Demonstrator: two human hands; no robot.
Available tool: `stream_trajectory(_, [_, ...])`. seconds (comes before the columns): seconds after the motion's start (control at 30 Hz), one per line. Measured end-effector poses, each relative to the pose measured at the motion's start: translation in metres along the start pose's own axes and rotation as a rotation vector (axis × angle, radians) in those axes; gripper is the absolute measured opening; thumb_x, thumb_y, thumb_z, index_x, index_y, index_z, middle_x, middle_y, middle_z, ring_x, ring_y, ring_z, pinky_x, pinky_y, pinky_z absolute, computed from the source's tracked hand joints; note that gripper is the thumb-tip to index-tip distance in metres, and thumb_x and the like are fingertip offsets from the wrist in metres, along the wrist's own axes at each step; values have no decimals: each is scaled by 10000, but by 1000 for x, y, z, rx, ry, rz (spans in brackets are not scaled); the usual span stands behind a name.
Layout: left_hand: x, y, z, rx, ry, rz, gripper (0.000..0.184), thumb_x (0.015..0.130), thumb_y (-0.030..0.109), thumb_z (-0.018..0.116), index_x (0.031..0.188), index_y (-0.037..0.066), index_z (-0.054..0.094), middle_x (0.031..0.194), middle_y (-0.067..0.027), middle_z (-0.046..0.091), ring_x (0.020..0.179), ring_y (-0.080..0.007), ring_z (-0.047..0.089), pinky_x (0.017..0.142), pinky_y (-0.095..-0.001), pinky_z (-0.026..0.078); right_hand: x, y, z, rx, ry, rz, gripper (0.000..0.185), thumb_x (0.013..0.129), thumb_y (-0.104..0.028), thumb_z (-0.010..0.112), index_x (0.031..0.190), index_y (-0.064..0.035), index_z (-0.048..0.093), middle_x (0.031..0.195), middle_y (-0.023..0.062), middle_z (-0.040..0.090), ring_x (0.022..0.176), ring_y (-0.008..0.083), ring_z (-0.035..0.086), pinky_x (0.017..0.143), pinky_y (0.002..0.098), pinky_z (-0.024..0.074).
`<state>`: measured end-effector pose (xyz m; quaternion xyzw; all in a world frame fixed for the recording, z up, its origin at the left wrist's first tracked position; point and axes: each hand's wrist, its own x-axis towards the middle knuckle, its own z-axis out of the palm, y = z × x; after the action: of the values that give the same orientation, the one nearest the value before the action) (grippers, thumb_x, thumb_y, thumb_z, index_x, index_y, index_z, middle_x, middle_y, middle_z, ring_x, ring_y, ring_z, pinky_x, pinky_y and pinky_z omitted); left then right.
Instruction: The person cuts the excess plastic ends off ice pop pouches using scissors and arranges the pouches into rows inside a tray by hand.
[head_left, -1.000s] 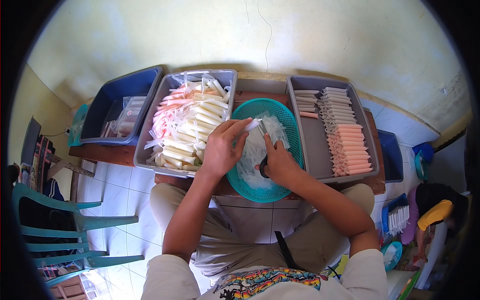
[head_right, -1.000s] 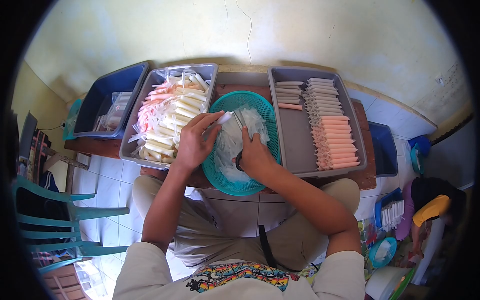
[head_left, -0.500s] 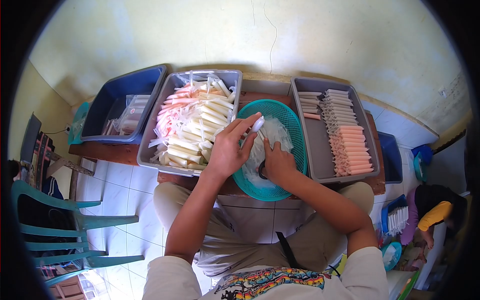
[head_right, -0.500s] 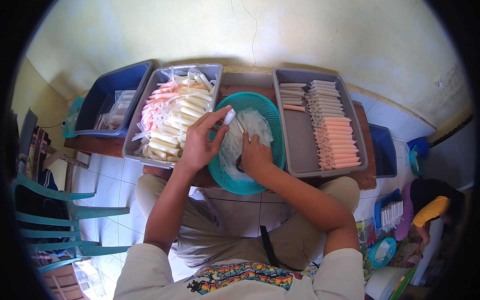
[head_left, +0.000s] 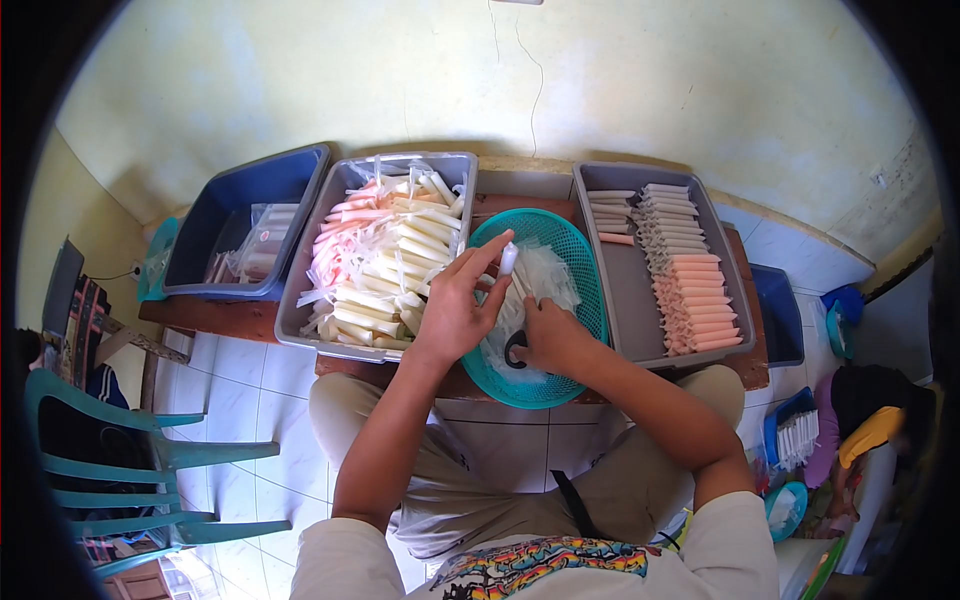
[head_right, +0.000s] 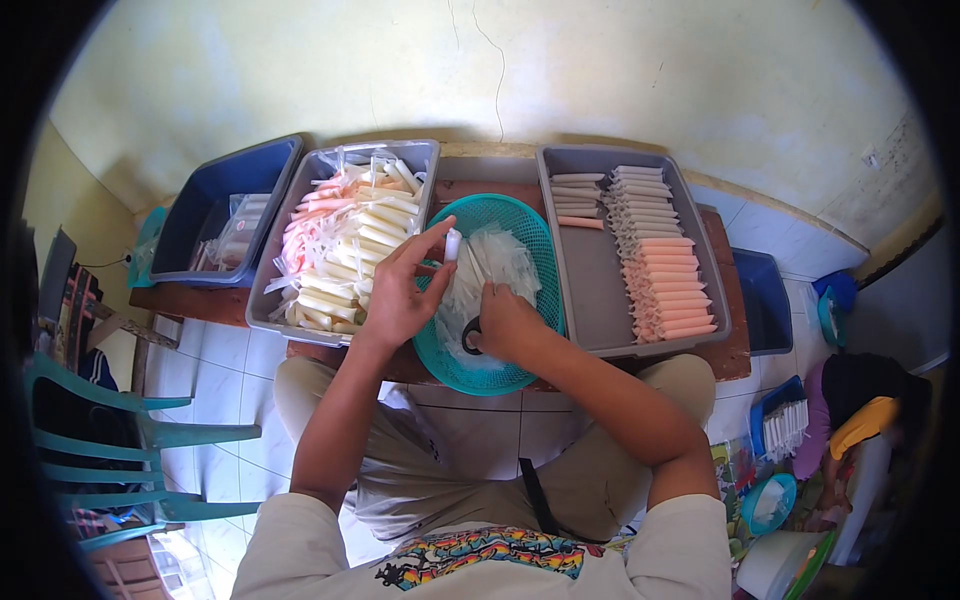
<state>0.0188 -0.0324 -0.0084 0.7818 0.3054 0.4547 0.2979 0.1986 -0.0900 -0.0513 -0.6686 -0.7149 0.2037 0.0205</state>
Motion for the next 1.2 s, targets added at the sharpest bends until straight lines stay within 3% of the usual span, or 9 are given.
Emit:
stream_trajectory(0.1, [2, -2, 4, -39, 13, -9, 576, 911, -91, 740, 1444, 103, 639, 1126, -120, 747, 968, -210, 759, 775, -337, 660, -5, 7, -12, 52, -61, 3, 877, 870, -298, 851, 1522, 124, 443, 1263, 304, 662, 1096, 456, 719, 941, 487, 604])
stream_trajectory(0.17, [2, -3, 8, -64, 17, -10, 557, 910, -99, 731, 1425, 95, 641, 1114, -133, 739, 955, -231, 763, 762, -356, 668, -12, 15, -19, 60, 112, -134, 707, 894, -289, 829, 1431, 86, 564, 1110, 273, 733, 1060, 433, 735, 912, 490, 602])
stream_trajectory(0.37, [3, 2, 25, -159, 25, -87, 495, 908, -109, 739, 1347, 83, 614, 1116, -127, 748, 1004, -220, 783, 810, -350, 679, -26, 25, -50, 350, 399, -252, 446, 902, -219, 837, 1271, -13, 696, 1038, 193, 779, 916, 335, 778, 827, 444, 604])
stream_trajectory(0.57, [14, 14, 50, -285, 7, -80, 467, 943, -100, 747, 1330, 57, 539, 1096, -100, 699, 1078, -181, 750, 879, -311, 631, -33, 52, -63, 452, 522, -341, 263, 927, -185, 798, 1141, -45, 738, 1008, 167, 774, 927, 353, 761, 822, 448, 591])
stream_trajectory(0.77, [30, 20, 87, -529, 59, -120, 365, 956, -70, 753, 1248, 24, 556, 1107, -149, 752, 1025, -216, 783, 867, -321, 627, -54, 83, -86, 369, 580, -300, 248, 915, -147, 807, 1127, -35, 743, 1031, 145, 758, 888, 348, 735, 794, 422, 582])
stream_trajectory(0.83, [39, 25, 95, -410, 17, -95, 346, 956, -36, 775, 1214, 31, 554, 1080, -140, 765, 997, -212, 784, 827, -316, 614, -58, 99, -94, 340, 636, -310, 237, 906, -150, 806, 1110, -47, 746, 1031, 142, 757, 938, 355, 724, 824, 448, 571])
stream_trajectory(0.9, [48, 21, 109, -377, -11, -92, 315, 988, -3, 761, 1237, 42, 573, 1100, -115, 759, 1046, -165, 744, 869, -295, 589, -57, 117, -102, 311, 692, -326, 225, 897, -153, 804, 1094, -58, 748, 1032, 138, 756, 989, 361, 712, 854, 474, 560])
stream_trajectory(1.0, [67, 20, 145, -284, -7, -96, 226, 978, 43, 790, 1183, 13, 701, 1051, -82, 777, 990, -135, 755, 864, -281, 585, -56, 157, -115, 209, 763, -295, 212, 889, -143, 799, 1080, -65, 751, 1030, 125, 748, 1049, 350, 687, 888, 468, 554])
stream_trajectory(1.2, [105, 14, 193, -58, -45, -24, 226, 976, 116, 790, 1186, 36, 768, 1027, -140, 807, 898, -195, 790, 807, -331, 603, -45, 217, -131, 92, 783, -195, 208, 878, -114, 815, 1065, -47, 749, 1053, 137, 739, 1058, 362, 680, 912, 456, 552])
